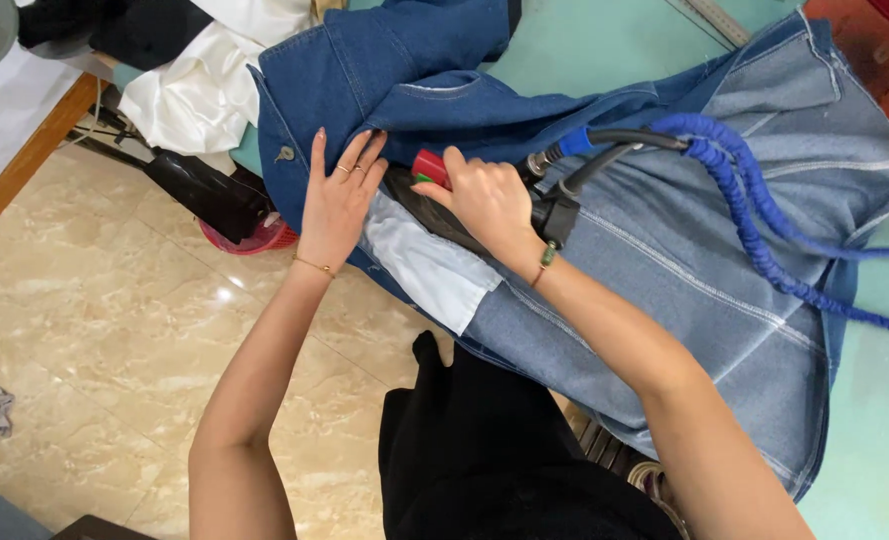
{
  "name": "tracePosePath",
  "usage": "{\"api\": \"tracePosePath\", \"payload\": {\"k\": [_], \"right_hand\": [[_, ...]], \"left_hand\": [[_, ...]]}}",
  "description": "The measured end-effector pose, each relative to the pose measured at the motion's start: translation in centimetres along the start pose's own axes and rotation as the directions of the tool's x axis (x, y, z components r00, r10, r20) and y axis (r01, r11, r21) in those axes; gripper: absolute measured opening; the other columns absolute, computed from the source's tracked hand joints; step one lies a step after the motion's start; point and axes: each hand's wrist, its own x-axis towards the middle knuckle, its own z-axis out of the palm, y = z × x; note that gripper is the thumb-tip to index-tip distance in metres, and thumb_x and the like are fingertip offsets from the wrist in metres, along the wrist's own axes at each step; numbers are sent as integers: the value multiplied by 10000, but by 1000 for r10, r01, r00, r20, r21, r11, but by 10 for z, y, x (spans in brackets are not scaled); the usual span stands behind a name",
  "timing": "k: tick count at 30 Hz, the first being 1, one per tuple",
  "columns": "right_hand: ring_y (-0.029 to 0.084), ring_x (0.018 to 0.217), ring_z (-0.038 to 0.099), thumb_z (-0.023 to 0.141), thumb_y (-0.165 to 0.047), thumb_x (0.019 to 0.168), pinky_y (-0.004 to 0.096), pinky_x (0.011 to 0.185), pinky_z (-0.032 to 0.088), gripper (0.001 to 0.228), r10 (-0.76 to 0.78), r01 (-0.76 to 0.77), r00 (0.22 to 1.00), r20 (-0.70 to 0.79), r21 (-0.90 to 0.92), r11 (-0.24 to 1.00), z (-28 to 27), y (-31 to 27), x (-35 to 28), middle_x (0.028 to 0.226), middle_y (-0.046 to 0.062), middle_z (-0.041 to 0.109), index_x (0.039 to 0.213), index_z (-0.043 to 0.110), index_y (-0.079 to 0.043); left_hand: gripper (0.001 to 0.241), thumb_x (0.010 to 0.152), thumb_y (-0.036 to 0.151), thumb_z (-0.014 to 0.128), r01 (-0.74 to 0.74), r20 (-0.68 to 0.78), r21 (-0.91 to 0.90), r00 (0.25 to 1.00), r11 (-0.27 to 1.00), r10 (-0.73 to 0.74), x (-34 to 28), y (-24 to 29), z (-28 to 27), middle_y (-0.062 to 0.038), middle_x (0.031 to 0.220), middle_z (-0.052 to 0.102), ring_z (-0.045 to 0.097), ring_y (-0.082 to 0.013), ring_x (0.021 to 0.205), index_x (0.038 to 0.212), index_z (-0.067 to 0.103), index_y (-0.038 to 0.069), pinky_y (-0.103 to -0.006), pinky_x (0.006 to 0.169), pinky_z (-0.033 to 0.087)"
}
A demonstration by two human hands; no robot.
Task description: Ironing the seams and body of a denim garment on an ironing table using a professional steam iron.
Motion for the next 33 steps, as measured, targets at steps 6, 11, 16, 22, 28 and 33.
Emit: {"api": "tracePosePath", "payload": {"k": [6,11,16,22,28,33], "right_hand": [[276,480,662,699,-572,912,382,442,513,518,97,-95,995,-35,44,994,19,-10,15,542,107,635,810,578,-79],[305,497,674,703,-554,919,408,443,519,493,237,-234,971,-34,74,969,21,0,5,575,133,661,836,597,-79],[307,497,679,689,-567,940,417,437,519,518,198,-200,976,90,18,980,-4,34,-27,564,131,653,906,591,-59],[309,495,673,666,-595,960,407,436,514,545,232,-202,946,225,-148,968,-70,92,-97,564,137,639,954,603,-53],[299,511,660,674,-563,961,393,494,526,525,148,-127,974,169,-130,983,-93,104,-122,585,120,635,901,604,-46],[285,498,657,676,-551,983,387,490,523,517,134,-118,969,209,-83,989,-75,89,-92,557,106,628,823,590,-66]], "left_hand": [[386,941,102,590,-33,-111,-325,994,945,-4,-5,-2,3,-44,1605,512,350,-200,1553,1321,652,99,-615,1285,143],[414,927,29,613,-7,-118,-397,992,918,-43,-4,9,5,-55,1614,516,350,-207,1572,1335,647,83,-629,1286,147],[476,812,74,679,38,-84,-488,992,872,-91,-6,23,0,-83,1604,516,328,-255,1582,1286,651,40,-707,1247,78],[339,977,311,672,95,-47,-727,981,680,-187,-42,98,-29,-76,1568,527,247,-359,1576,1258,683,121,-785,1191,25],[405,957,411,667,76,-16,-796,989,600,-145,-82,167,-29,-35,1492,551,344,-281,1513,1239,677,120,-791,1161,86],[436,940,428,690,110,3,-779,985,618,-172,-99,176,-16,-29,1475,535,359,-266,1503,1257,652,132,-792,1169,98]]}}
